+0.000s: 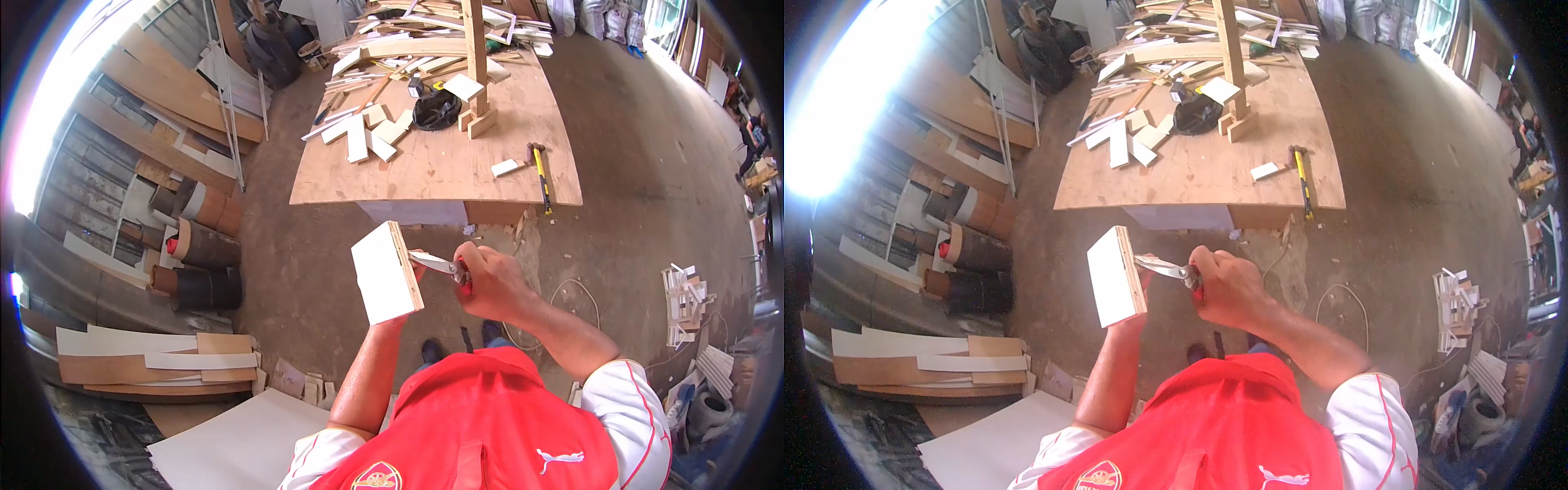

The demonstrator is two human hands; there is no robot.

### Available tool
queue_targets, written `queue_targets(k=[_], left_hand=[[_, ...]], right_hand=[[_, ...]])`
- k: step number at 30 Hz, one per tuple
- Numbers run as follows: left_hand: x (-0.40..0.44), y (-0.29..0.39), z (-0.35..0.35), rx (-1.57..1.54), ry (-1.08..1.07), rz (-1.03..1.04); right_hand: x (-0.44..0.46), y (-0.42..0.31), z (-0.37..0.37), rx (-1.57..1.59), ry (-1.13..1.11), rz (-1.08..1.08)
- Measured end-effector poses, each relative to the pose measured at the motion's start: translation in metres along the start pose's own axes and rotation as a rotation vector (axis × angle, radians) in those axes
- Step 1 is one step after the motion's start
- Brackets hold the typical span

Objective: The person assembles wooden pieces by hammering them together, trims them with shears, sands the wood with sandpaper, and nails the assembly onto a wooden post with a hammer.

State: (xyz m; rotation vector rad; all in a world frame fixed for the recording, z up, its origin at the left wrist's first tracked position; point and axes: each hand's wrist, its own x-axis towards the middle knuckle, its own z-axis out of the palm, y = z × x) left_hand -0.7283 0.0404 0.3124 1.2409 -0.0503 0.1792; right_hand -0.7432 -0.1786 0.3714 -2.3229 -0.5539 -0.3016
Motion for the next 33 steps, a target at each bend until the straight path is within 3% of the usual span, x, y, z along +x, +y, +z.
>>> queue_targets(k=[2,6,11,13,16,20,33], left_hand=[[-0.002,0.008,0.007,0.192,-0.002,0.059],[-0.003,0.006,0.016,0.185,0.078,0.013],[-0.001,-0.007,0.010,0.591,-0.025,0.082],[0.002,-0.017,0.009,0.286,-0.138,0.007],[-0.006,0.000,0.042,-0.411,-0.098,-0.195],[-0.001,-0.008,0.037,-0.661,-0.257,-0.371],[-0.003,-0.002,0.062,-0.774,-0.366,-0.522]], right_hand=[[-0.004,0.003,0.002,-0.011,-0.005,0.002],[-0.010,0.012,0.006,-0.012,0.004,0.017],[-0.016,0.032,0.019,0.024,0.052,0.023],[-0.016,0.042,0.017,0.064,0.083,0.009],[-0.003,0.047,-0.008,0.018,0.181,-0.087],[0.009,0.066,-0.031,-0.149,0.269,-0.197],[0.015,0.085,-0.062,-0.259,0.236,-0.280]])
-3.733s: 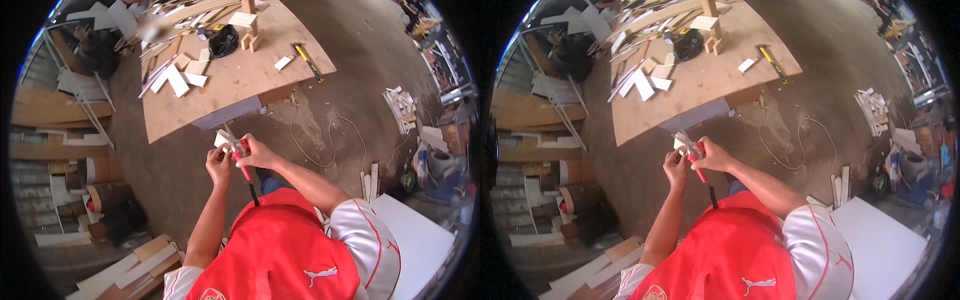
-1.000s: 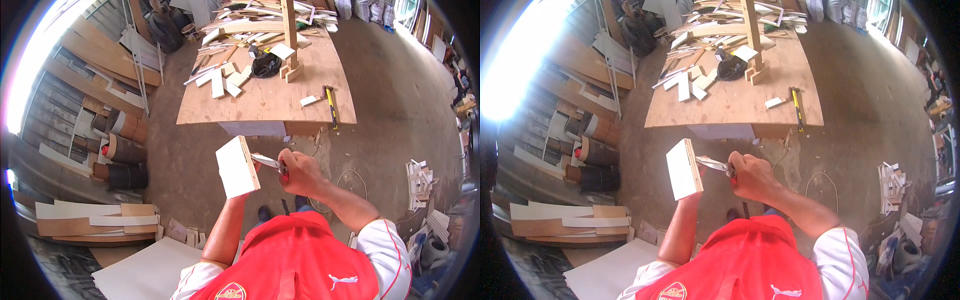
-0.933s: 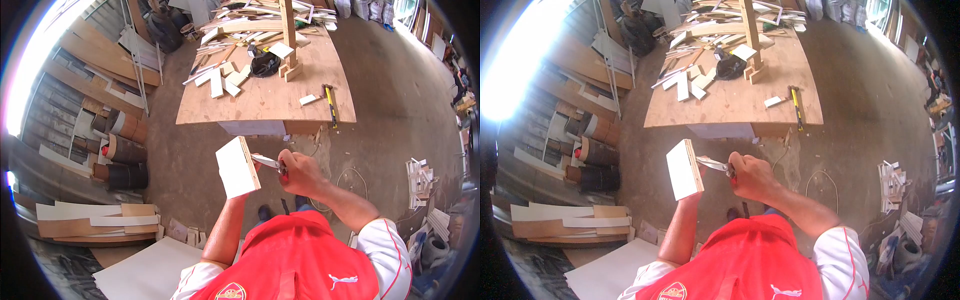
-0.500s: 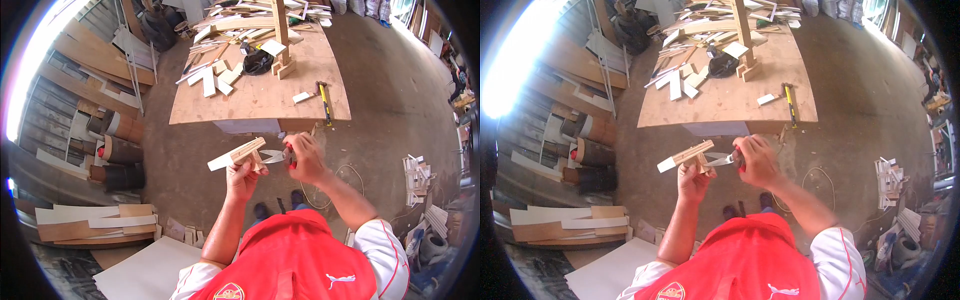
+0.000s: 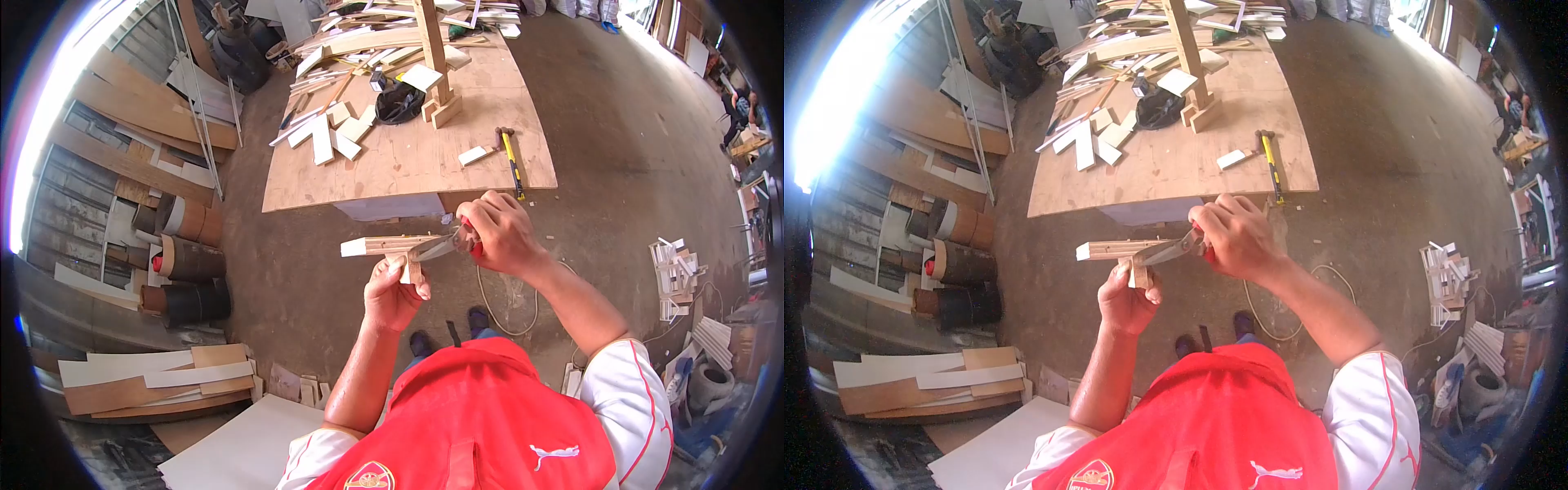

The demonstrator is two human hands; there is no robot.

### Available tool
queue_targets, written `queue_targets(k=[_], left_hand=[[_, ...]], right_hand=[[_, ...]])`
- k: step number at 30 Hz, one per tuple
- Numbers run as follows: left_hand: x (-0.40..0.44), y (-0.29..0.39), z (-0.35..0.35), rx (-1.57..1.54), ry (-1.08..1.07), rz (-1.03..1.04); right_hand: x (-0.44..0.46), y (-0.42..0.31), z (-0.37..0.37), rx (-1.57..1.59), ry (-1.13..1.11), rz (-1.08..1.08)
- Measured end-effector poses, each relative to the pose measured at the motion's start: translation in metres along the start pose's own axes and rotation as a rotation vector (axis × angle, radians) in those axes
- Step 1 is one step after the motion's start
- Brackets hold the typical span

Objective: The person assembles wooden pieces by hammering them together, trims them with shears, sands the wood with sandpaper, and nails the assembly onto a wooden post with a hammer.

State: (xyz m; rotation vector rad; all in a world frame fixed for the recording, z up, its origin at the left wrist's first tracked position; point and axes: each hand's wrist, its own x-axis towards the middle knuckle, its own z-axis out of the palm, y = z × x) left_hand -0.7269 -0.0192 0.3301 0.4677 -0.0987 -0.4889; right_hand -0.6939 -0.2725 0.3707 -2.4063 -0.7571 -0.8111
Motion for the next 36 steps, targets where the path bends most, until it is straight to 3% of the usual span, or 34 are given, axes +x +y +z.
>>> queue_targets(k=[10,22,36], left_hand=[[0.004,0.000,0.007,0.014,-0.051,-0.078],[0.006,-0.004,-0.005,-0.103,-0.102,-0.161],[0.007,-0.011,-0.001,-0.191,0.013,-0.189]], right_hand=[[-0.001,0.006,-0.001,0.020,-0.022,-0.017],[-0.004,0.016,0.003,-0.172,0.033,-0.092],[-0.006,0.030,0.005,-0.189,0.093,-0.151]])
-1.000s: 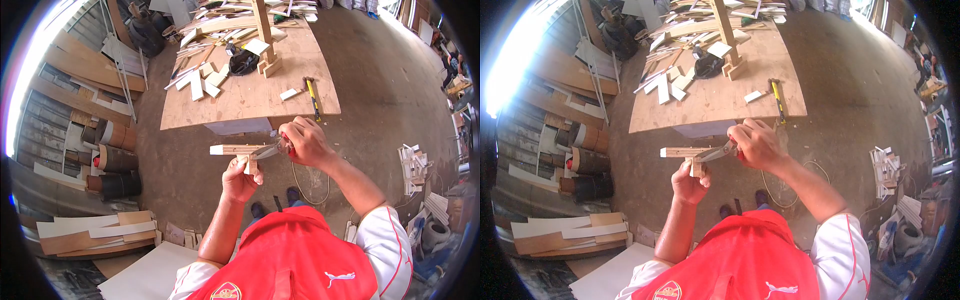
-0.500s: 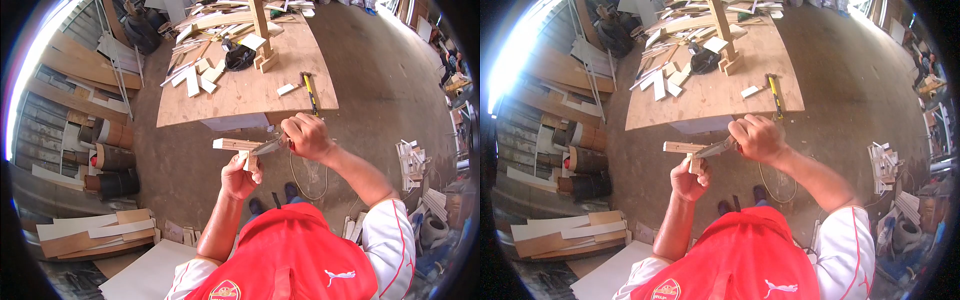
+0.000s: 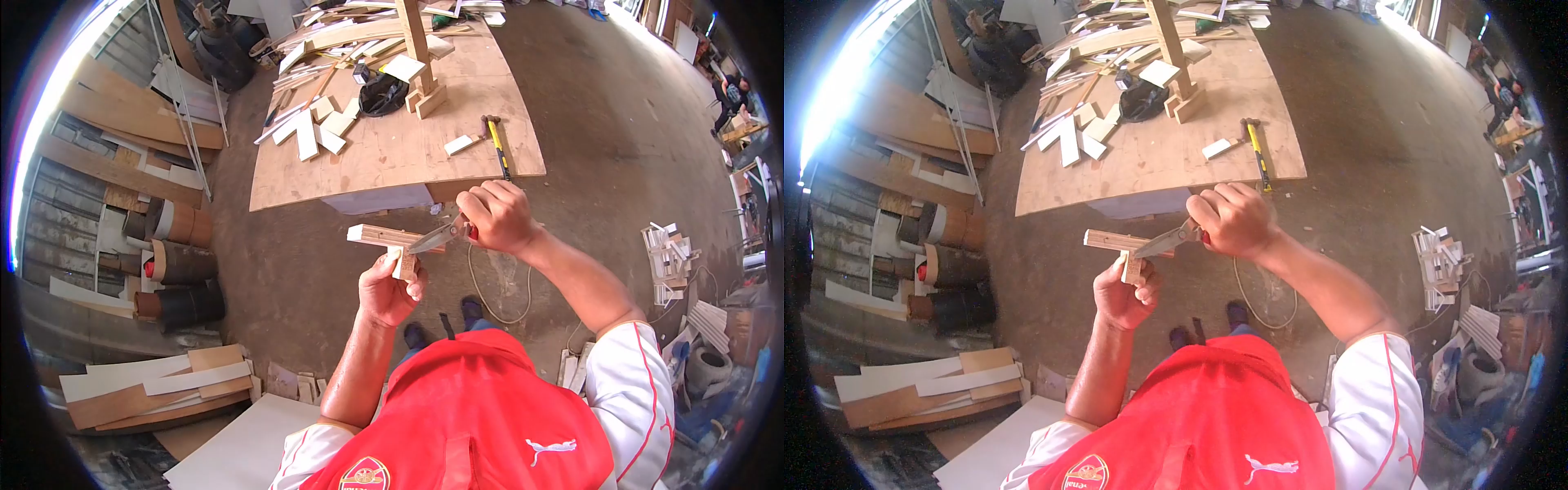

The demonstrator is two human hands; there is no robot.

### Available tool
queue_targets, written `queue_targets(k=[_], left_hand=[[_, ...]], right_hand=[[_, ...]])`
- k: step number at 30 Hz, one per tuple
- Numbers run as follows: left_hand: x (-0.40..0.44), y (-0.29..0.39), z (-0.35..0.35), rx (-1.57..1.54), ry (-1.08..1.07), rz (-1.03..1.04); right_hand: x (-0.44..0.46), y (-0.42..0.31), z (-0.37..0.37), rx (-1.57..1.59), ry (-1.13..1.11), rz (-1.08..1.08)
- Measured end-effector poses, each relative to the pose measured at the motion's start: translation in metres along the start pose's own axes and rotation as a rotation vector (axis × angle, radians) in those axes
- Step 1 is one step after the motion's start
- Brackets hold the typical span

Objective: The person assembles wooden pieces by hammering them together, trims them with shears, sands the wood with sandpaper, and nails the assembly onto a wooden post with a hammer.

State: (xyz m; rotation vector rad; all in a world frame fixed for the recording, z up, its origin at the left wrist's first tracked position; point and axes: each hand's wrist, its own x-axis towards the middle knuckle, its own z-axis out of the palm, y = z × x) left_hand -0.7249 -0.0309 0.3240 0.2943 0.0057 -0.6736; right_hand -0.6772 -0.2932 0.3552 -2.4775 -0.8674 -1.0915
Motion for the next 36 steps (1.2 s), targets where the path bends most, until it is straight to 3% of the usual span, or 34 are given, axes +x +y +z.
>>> queue_targets(k=[10,16,22,31,36], left_hand=[[0.001,-0.003,-0.006,-0.032,-0.019,-0.033],[0.003,0.000,-0.006,-0.039,-0.026,-0.022],[0.005,0.002,-0.008,-0.082,-0.022,-0.057],[0.009,-0.001,-0.022,-0.156,0.000,-0.104],[0.013,-0.005,-0.015,-0.164,-0.004,-0.042]], right_hand=[[0.006,0.011,-0.003,0.015,-0.079,-0.056],[0.009,0.007,0.005,0.110,0.046,-0.006],[0.016,0.010,0.000,0.136,0.021,0.007],[0.008,0.027,0.007,0.094,-0.126,-0.017],[0.005,0.036,0.011,0.158,-0.157,0.145]])
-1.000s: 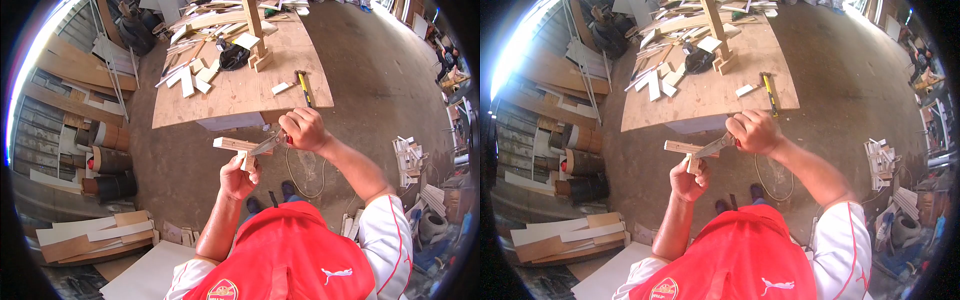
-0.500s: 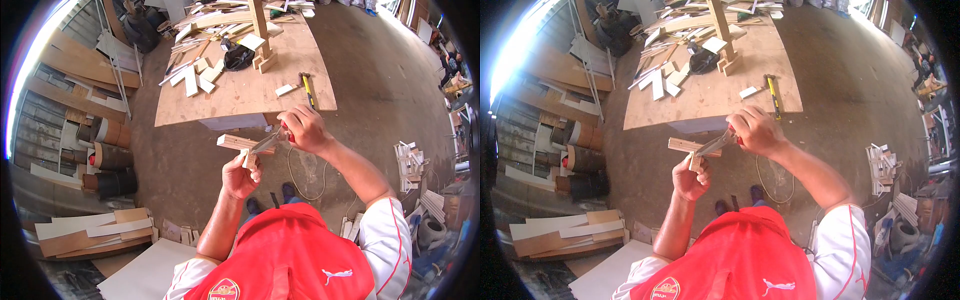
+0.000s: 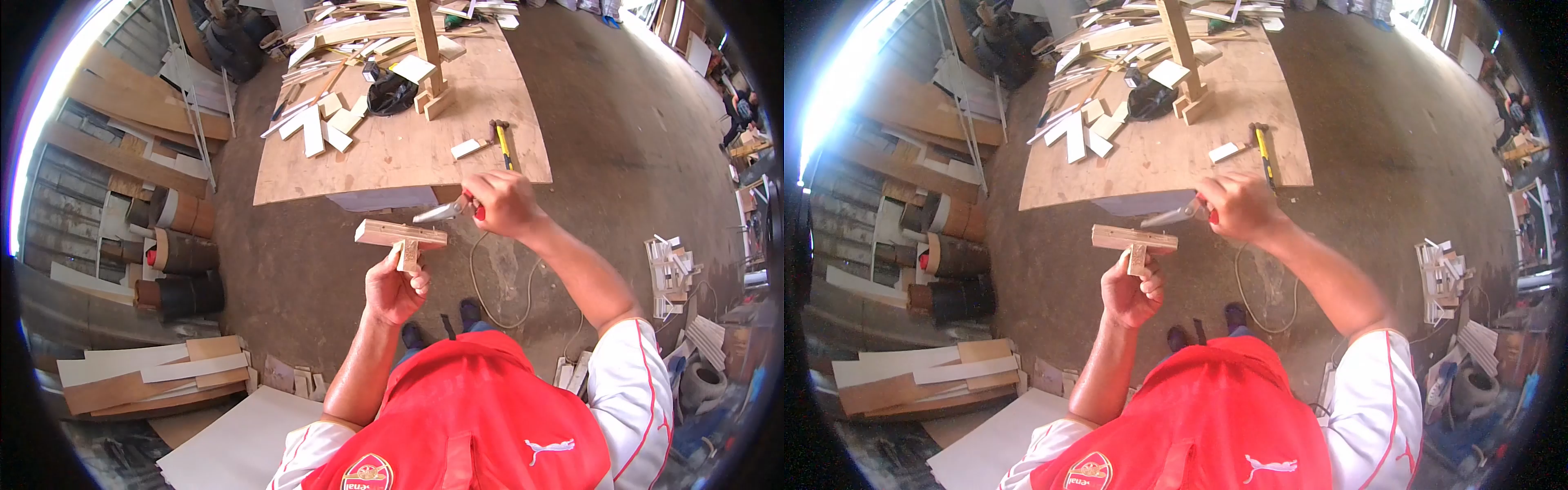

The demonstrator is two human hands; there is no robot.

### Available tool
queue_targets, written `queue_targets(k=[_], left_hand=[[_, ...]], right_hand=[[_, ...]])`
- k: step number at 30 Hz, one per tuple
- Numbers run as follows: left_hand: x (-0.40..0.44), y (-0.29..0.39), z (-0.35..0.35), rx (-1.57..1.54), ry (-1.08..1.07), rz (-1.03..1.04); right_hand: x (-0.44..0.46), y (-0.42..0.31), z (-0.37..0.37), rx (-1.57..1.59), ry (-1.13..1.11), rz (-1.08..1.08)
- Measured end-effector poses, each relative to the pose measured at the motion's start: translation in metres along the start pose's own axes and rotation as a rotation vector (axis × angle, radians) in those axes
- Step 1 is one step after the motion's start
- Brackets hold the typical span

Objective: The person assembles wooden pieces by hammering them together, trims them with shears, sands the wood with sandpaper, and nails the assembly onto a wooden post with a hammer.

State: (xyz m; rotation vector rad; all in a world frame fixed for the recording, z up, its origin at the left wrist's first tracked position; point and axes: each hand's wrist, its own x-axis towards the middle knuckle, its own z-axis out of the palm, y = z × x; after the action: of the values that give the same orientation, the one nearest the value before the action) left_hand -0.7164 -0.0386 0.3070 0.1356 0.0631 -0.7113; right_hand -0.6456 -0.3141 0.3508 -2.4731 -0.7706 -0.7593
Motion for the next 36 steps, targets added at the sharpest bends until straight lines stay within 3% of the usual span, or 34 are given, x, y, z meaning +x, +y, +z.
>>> queue_targets(k=[2,5,11,12,17,26,29,32,34,36], left_hand=[[0.003,0.000,0.003,0.104,-0.042,0.082],[0.009,-0.001,0.006,0.339,-0.072,0.252],[0.008,-0.001,-0.003,0.516,0.045,0.450],[0.008,0.004,-0.006,0.550,-0.043,0.433],[0.009,0.005,-0.014,0.634,0.011,0.535],[0.006,0.003,-0.018,0.680,0.230,0.631],[0.008,0.001,-0.013,0.857,0.198,0.672],[0.007,-0.001,-0.003,1.255,0.266,0.676],[0.006,0.003,-0.015,1.246,0.250,0.665],[0.010,0.009,-0.043,0.993,0.149,0.650]], right_hand=[[0.005,-0.008,-0.006,0.069,0.080,0.131],[-0.004,-0.035,-0.022,0.171,0.013,0.263],[-0.022,-0.074,-0.018,0.278,-0.108,0.304],[-0.023,-0.077,-0.015,0.268,-0.105,0.293],[-0.021,-0.080,-0.012,0.259,-0.089,0.264],[-0.026,-0.087,-0.003,0.191,-0.134,0.264],[-0.033,-0.088,0.007,0.196,-0.167,0.278],[-0.041,-0.086,0.016,0.206,-0.210,0.315],[-0.044,-0.082,0.023,0.205,-0.196,0.316],[-0.041,-0.078,0.022,0.219,-0.149,0.293]])
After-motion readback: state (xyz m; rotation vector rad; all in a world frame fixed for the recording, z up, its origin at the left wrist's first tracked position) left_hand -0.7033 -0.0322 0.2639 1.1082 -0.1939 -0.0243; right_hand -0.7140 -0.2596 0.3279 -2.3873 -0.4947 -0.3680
